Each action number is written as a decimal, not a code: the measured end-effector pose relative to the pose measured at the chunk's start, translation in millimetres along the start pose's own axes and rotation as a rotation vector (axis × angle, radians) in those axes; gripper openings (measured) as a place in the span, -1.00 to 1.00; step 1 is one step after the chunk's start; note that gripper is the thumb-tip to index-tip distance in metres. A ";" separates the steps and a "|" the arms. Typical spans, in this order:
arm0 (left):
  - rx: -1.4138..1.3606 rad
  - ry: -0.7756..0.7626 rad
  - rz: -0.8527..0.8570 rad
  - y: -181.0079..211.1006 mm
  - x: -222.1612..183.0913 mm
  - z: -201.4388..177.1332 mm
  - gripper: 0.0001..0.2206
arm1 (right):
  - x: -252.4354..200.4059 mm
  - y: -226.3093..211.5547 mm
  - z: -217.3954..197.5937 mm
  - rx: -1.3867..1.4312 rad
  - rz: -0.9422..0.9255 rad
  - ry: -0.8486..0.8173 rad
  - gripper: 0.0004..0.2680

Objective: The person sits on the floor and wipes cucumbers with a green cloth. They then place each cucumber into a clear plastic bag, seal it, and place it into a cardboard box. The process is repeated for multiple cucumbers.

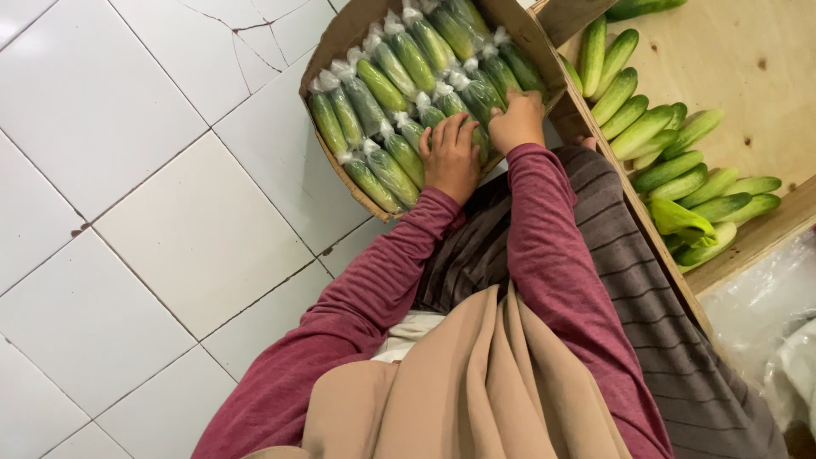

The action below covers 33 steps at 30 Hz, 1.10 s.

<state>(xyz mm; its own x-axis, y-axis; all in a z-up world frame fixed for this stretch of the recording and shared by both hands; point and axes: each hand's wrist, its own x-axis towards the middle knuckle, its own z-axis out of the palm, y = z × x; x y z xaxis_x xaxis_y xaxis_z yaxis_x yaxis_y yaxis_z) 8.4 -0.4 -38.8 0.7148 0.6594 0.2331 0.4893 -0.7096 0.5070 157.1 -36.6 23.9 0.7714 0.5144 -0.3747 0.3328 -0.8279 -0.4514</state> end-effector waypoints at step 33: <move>0.029 -0.548 0.730 339.6 -38.6 159.8 -0.58 | -232.7 388.7 -78.8 0.908 0.465 0.955 -0.81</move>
<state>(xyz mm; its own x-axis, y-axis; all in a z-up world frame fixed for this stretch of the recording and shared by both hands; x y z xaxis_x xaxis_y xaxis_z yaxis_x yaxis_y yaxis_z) 226.9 -306.5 -8.2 0.9853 -0.1613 0.0571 -0.1709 -0.9150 0.3656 149.7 -495.7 -0.5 0.9020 -0.4175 -0.1094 -0.2327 -0.2572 -0.9379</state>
